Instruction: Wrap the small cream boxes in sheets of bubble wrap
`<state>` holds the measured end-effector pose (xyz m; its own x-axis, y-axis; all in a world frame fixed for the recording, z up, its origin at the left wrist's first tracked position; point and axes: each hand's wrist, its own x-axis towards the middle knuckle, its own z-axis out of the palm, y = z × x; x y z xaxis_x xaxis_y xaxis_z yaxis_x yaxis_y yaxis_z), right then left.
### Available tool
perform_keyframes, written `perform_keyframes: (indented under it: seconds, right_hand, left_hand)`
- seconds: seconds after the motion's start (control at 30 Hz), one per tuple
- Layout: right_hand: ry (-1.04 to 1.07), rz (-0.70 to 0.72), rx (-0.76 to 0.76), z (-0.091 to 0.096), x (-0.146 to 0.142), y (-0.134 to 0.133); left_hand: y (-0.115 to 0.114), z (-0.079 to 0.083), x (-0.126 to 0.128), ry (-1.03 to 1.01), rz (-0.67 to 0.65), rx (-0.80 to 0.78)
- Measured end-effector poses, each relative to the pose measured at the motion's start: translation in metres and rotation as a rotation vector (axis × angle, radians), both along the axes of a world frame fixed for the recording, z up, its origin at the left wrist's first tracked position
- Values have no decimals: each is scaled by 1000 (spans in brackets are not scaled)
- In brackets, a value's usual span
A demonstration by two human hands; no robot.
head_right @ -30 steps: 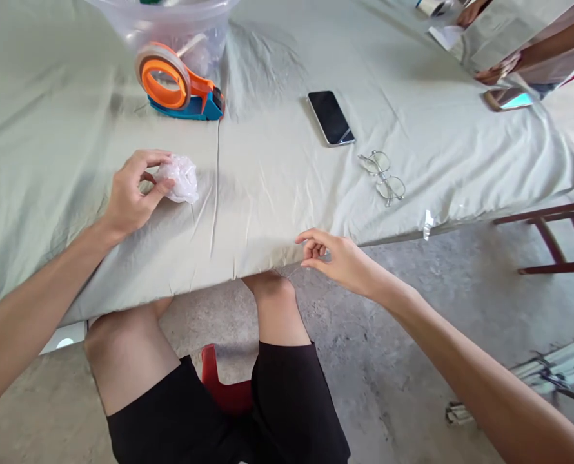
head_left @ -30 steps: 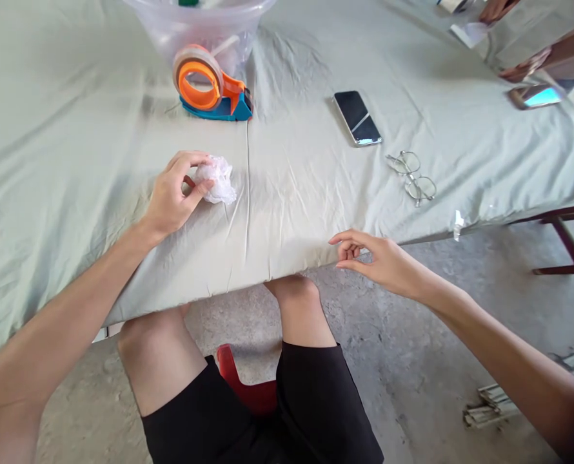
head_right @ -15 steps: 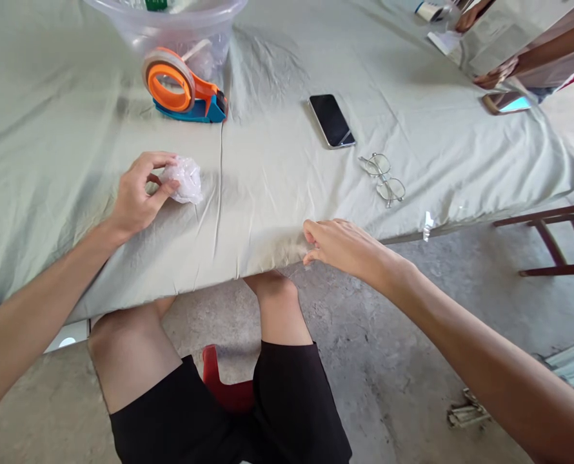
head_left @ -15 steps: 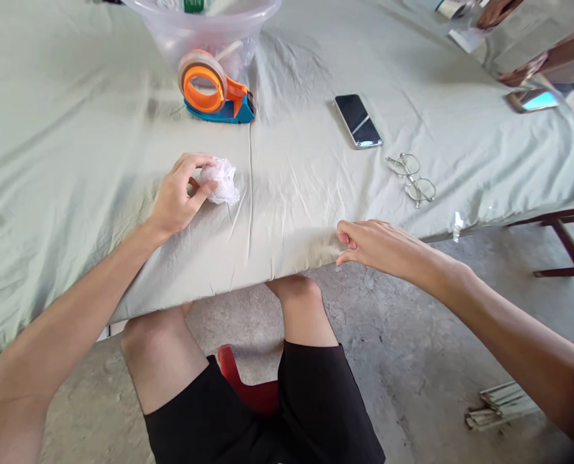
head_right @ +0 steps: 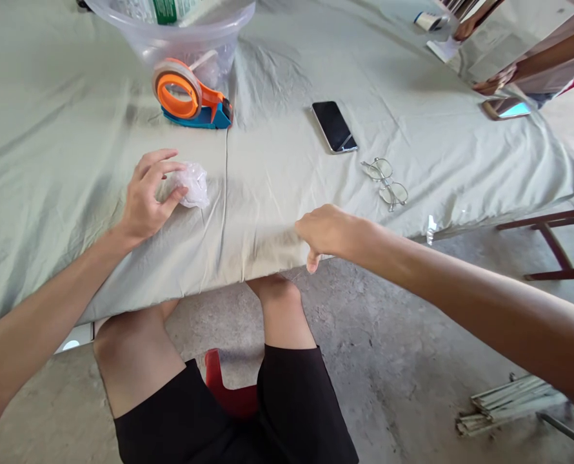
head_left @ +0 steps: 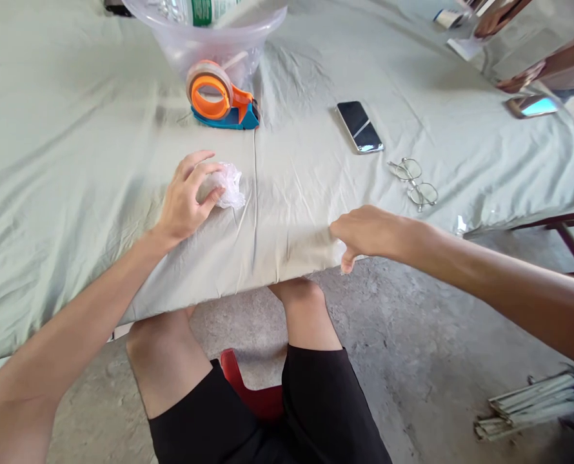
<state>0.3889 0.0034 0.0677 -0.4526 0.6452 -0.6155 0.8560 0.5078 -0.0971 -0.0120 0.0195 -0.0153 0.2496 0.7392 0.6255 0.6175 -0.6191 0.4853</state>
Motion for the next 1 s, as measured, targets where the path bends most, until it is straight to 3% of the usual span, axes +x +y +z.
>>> perform_keyframes:
  seconds: [0.07, 0.13, 0.2, 0.3, 0.4, 0.5, 0.6, 0.73, 0.87, 1.0]
  right_hand:
    - [165, -61, -28, 19, -13, 3]
    - [425, -64, 99, 31, -44, 5]
    - [725, 51, 269, 29, -87, 10]
    - [1027, 338, 523, 2, -146, 27]
    - [1088, 474, 674, -37, -175, 48]
    - [1128, 514, 727, -69, -178, 63]
    - [1178, 495, 735, -82, -172, 71]
    - [1196, 384, 708, -72, -162, 79]
    - [1158, 284, 546, -59, -155, 81]
    - [1138, 171, 528, -63, -159, 80]
  left_hand:
    - [-4, 2, 4, 21, 29, 65]
    - [-6, 4, 6, 37, 50, 92]
    - [-7, 6, 7, 33, 64, 108]
    - [-7, 10, 6, 11, 79, 145]
    - [-9, 13, 6, -20, 88, 166]
    - [-12, 14, 8, -61, 83, 144]
    - [-14, 15, 11, -87, 79, 79]
    - [-16, 18, 15, -92, 122, 102]
    - [-18, 19, 18, -15, 174, 291]
    - [-20, 17, 16, 103, 221, 369]
